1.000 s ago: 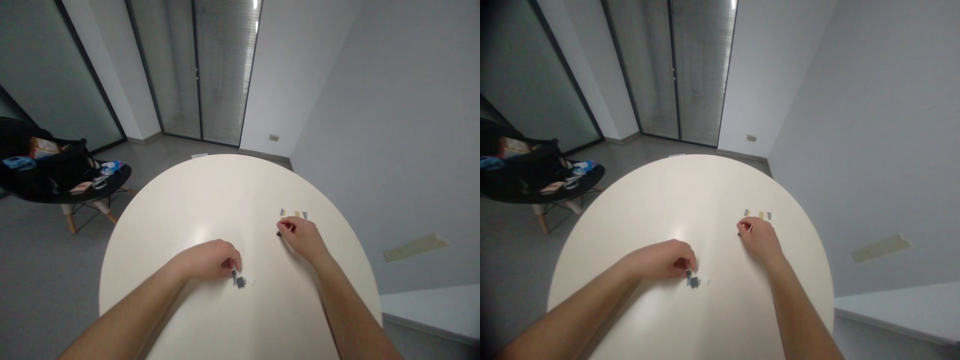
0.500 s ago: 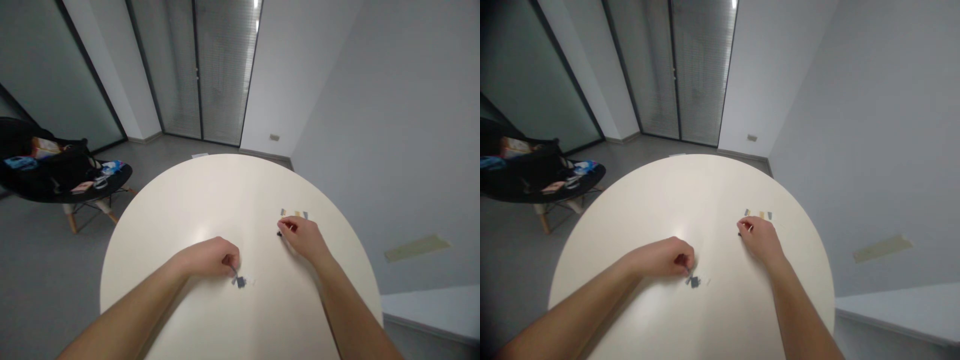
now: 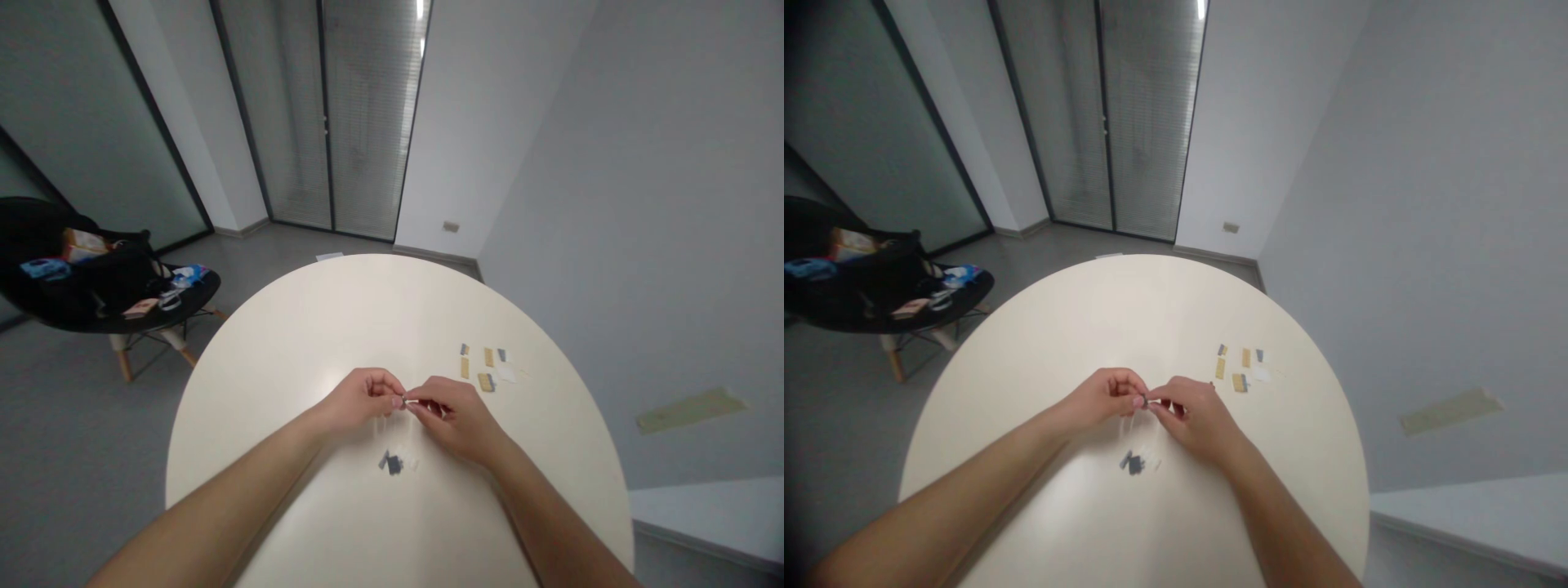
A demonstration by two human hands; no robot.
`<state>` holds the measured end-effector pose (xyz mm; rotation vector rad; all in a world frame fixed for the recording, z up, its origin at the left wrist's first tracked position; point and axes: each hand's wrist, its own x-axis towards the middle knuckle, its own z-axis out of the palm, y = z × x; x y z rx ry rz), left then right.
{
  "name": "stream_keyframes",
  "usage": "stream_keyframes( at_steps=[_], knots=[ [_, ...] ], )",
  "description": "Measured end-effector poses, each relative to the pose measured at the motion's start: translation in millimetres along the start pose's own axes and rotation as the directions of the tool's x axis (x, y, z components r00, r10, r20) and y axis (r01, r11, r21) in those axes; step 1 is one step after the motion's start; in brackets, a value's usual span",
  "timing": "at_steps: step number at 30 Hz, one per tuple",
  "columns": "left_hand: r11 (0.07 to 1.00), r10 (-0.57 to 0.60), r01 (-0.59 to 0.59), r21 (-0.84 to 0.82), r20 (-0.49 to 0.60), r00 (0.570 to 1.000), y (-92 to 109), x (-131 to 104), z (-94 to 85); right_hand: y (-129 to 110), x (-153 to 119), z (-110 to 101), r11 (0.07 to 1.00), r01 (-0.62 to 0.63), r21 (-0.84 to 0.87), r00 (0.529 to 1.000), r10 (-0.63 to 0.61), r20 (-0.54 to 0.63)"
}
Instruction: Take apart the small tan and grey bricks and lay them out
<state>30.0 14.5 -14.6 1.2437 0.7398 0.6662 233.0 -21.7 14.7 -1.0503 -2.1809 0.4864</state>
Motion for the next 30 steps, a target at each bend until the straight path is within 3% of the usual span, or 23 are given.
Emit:
stream_keyframes(
  at_steps=[5,10,20,30],
  knots=[
    [0.999,-0.006,0.008,-0.04,0.055,0.998,3.0,0.4,0.8,3.8,-1.1,4.1,0.999,0.005,0.042,1.0,-0.004,-0.019],
    [0.998,-0.023,0.025,-0.065,0.03,0.999,1.8,0.1,2.8,2.3,-2.3,3.4,0.998,0.0,0.062,1.0,0.001,-0.005],
    [0.996,-0.036,0.035,0.08,0.007,0.999,8.6,-2.8,3.4,0.5,0.9,2.7,1.0,-0.021,0.002,0.999,0.021,-0.032],
    [0.983,0.034,-0.014,0.185,-0.105,0.994,5.0,-0.1,3.3,0.5,2.2,14.0,0.988,0.091,-0.121,0.983,-0.109,-0.149]
  ],
)
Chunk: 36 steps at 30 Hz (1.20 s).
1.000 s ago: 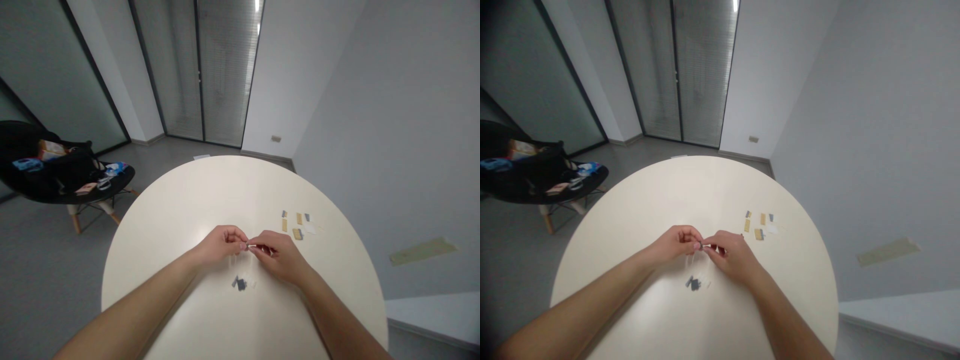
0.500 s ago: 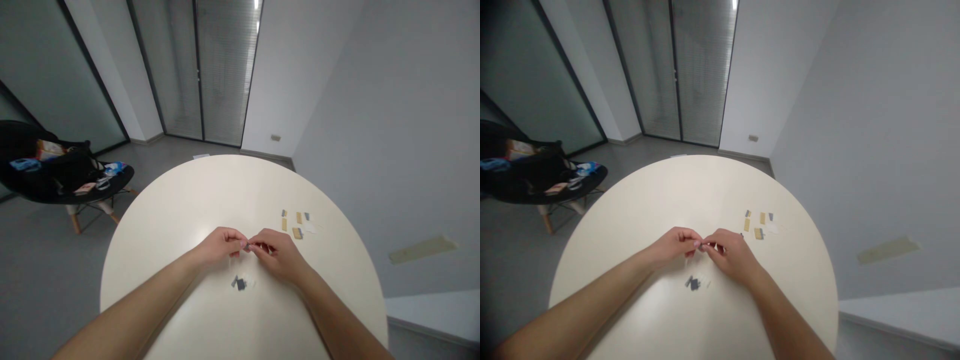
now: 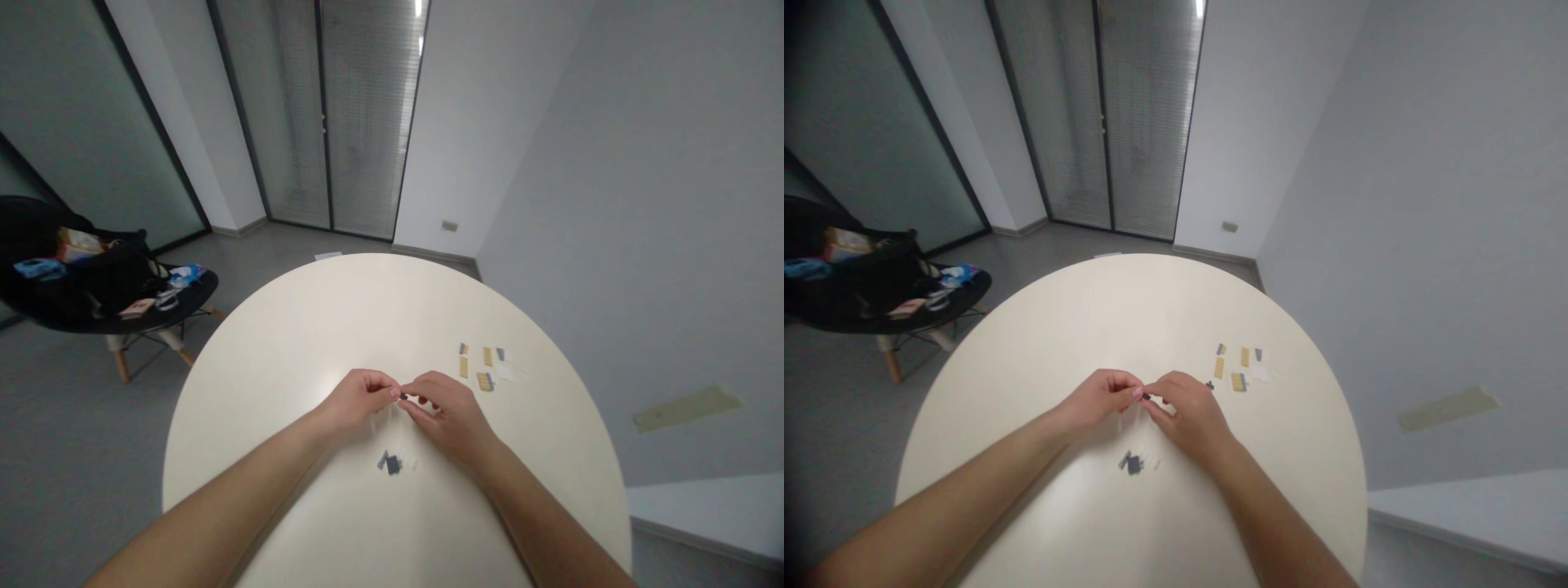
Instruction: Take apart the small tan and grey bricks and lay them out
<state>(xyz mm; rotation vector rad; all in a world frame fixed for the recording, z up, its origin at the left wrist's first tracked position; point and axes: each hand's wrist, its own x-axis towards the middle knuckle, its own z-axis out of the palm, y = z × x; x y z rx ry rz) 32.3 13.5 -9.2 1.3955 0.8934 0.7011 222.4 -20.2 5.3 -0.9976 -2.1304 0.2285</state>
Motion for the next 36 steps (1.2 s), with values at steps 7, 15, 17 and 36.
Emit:
stream_keyframes(
  at_steps=[7,15,17,36],
  knots=[
    [0.999,-0.028,0.029,-0.014,0.062,0.998,-4.5,0.3,-3.1,0.0,-1.4,1.0,0.997,0.061,-0.042,0.998,-0.061,0.0],
    [0.995,-0.063,0.069,-0.067,0.082,0.995,-0.7,-2.1,-1.0,17.4,-2.2,-20.3,0.996,-0.063,-0.057,0.995,0.067,0.076],
    [0.995,-0.073,0.078,-0.067,0.073,0.995,-2.3,-2.6,-1.7,32.3,-6.4,-33.5,0.967,-0.2,-0.155,0.974,0.213,0.073],
    [0.993,-0.108,0.114,-0.026,0.172,0.979,0.9,-6.8,-3.7,70.4,-23.9,-44.1,0.729,-0.471,-0.496,0.788,0.601,0.135]
  ],
)
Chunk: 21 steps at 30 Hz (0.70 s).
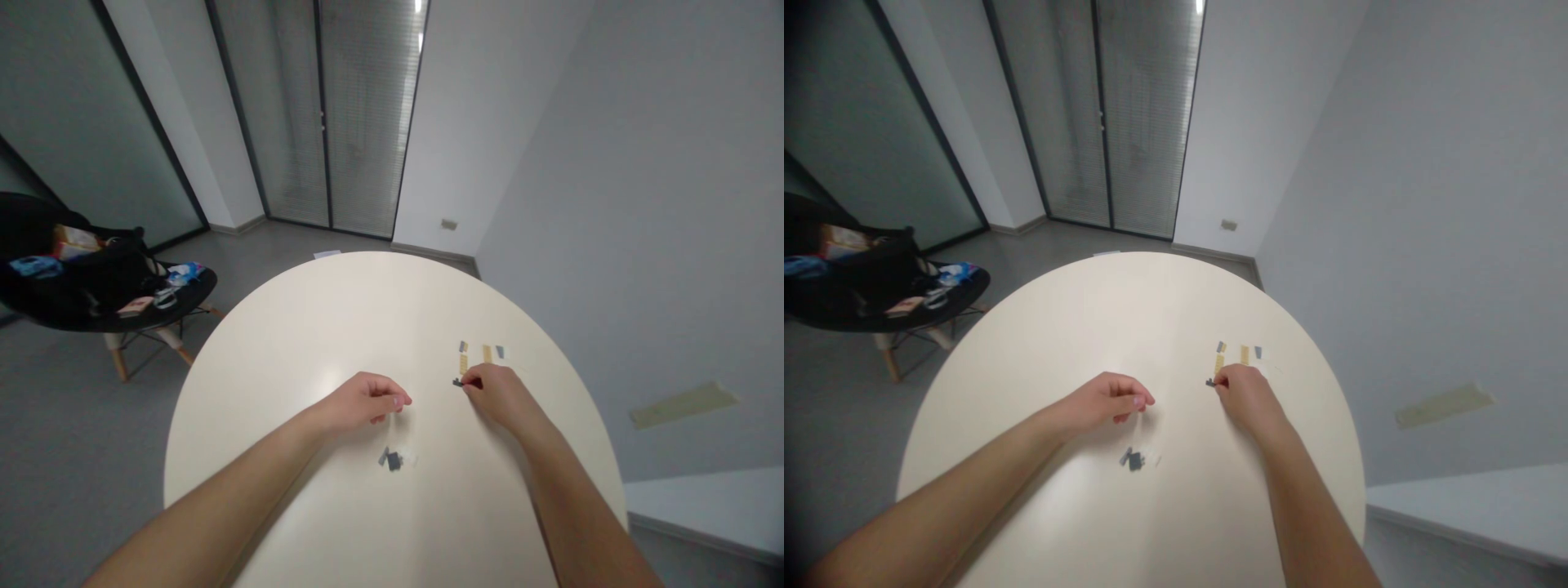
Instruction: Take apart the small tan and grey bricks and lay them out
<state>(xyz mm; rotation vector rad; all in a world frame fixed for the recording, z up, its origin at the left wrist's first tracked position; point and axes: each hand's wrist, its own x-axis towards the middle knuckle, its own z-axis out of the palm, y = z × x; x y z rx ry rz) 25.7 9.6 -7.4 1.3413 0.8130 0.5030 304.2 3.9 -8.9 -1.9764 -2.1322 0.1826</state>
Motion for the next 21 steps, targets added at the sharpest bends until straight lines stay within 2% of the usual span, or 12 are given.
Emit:
stream_keyframes(
  at_steps=[4,10,12,15,21],
  knots=[
    [0.997,-0.009,0.006,0.083,0.037,0.999,3.7,-1.3,1.2,-1.0,-0.6,1.2,0.999,0.025,0.024,1.0,-0.025,-0.003],
    [0.956,0.044,-0.058,0.286,0.055,0.997,-1.5,-3.7,-0.6,-4.9,-1.4,1.2,0.999,0.033,0.042,0.999,-0.032,-0.016],
    [0.918,0.042,-0.065,0.39,0.066,0.997,-2.6,-6.9,-1.3,-5.9,-0.8,1.5,0.998,0.039,0.043,0.999,-0.038,-0.013],
    [0.833,0.093,-0.134,0.536,0.102,0.99,1.1,-13.6,-3.2,-7.9,0.1,1.8,0.999,0.033,0.021,0.999,-0.033,0.003],
    [0.674,0.117,-0.281,0.683,0.276,0.954,9.7,-20.5,-8.9,-15.7,-1.8,-2.9,0.999,-0.004,0.041,0.999,0.005,-0.038]
  ],
)
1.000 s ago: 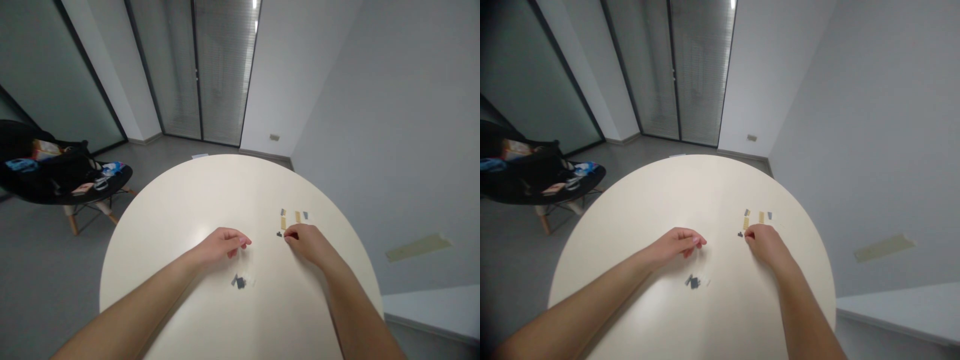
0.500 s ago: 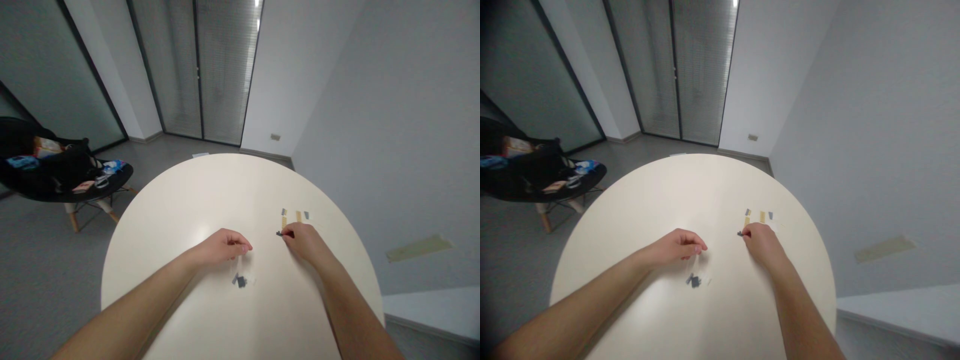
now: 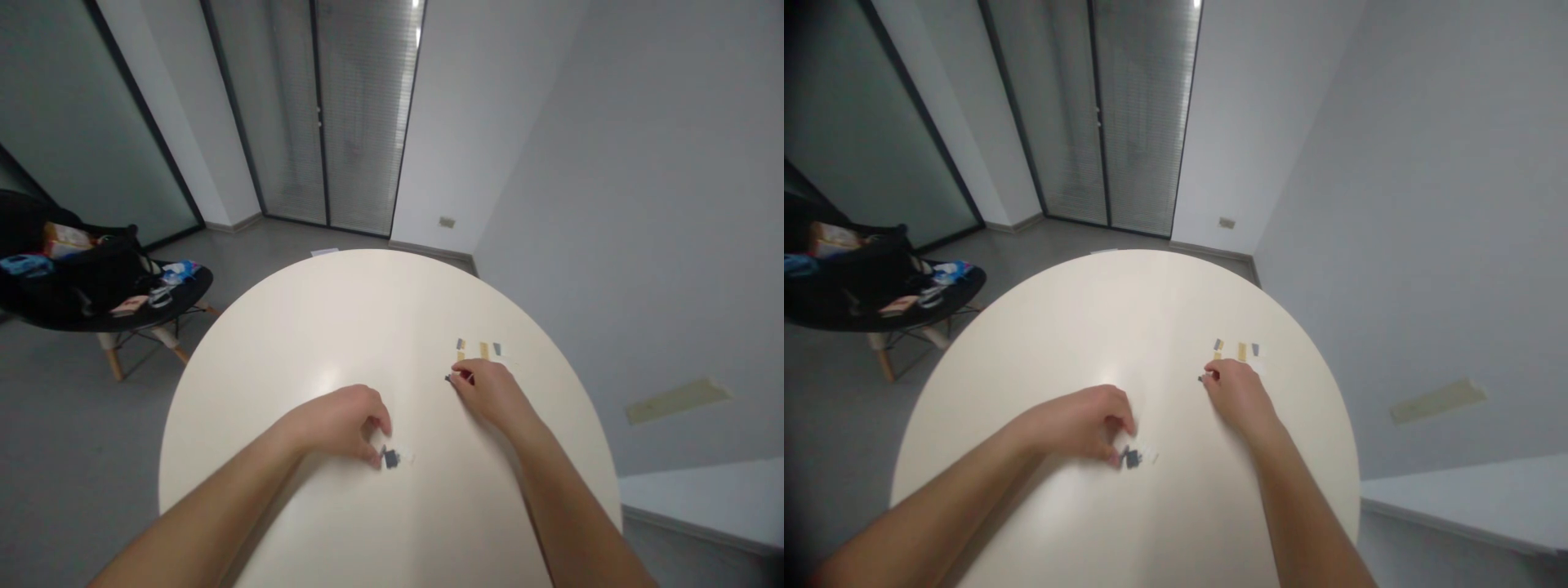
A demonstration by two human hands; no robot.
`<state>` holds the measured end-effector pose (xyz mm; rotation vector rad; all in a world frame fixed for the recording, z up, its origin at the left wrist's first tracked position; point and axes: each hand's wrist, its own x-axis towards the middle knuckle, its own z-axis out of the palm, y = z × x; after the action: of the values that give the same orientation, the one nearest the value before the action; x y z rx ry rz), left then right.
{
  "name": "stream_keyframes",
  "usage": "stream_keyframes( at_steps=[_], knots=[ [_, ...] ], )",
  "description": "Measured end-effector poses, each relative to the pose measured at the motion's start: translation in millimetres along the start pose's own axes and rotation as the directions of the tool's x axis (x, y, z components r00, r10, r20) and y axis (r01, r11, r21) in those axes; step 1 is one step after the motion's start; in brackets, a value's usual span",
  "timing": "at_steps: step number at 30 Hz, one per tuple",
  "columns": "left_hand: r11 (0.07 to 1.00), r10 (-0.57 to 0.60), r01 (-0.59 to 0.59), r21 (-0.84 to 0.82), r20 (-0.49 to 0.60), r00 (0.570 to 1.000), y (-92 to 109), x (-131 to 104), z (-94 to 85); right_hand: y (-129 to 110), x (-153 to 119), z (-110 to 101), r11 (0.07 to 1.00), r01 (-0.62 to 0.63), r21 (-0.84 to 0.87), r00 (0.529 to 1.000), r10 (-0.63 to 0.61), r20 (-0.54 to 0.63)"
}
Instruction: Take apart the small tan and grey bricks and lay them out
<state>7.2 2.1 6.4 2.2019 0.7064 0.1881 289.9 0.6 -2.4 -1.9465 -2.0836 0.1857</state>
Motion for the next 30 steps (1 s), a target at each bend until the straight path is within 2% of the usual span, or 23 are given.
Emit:
stream_keyframes(
  at_steps=[6,11,15,18,21,25,30],
  knots=[
    [0.996,0.052,-0.055,0.069,0.043,0.998,2.6,3.1,8.6,-3.9,-1.9,-4.1,1.0,0.022,0.007,0.998,-0.022,-0.064],
    [0.999,-0.012,0.011,0.03,0.045,0.999,5.2,2.6,8.5,-3.8,-1.5,-2.6,0.998,0.042,0.047,0.992,-0.036,-0.119],
    [0.988,-0.12,0.112,-0.111,-0.073,0.99,3.0,3.5,5.6,-10.6,-2.2,-2.1,0.978,0.154,0.139,0.979,-0.132,-0.156],
    [0.954,-0.148,0.094,-0.285,-0.176,0.973,-3.3,8.6,8.2,-22.3,-5.8,-1.6,0.939,0.265,0.217,0.962,-0.242,-0.129],
    [0.877,-0.194,0.053,-0.477,-0.251,0.949,-10.7,14.6,13.8,-35.7,-11.6,-0.2,0.889,0.362,0.281,0.932,-0.349,-0.095],
    [0.767,-0.189,-0.014,-0.641,-0.247,0.951,-15.6,19.1,18.4,-49.3,-18.5,3.3,0.827,0.435,0.357,0.892,-0.45,-0.045],
    [0.688,-0.151,-0.057,-0.723,-0.219,0.964,-19.0,20.7,20.3,-56.3,-21.0,7.6,0.794,0.467,0.389,0.863,-0.506,-0.004]
  ],
)
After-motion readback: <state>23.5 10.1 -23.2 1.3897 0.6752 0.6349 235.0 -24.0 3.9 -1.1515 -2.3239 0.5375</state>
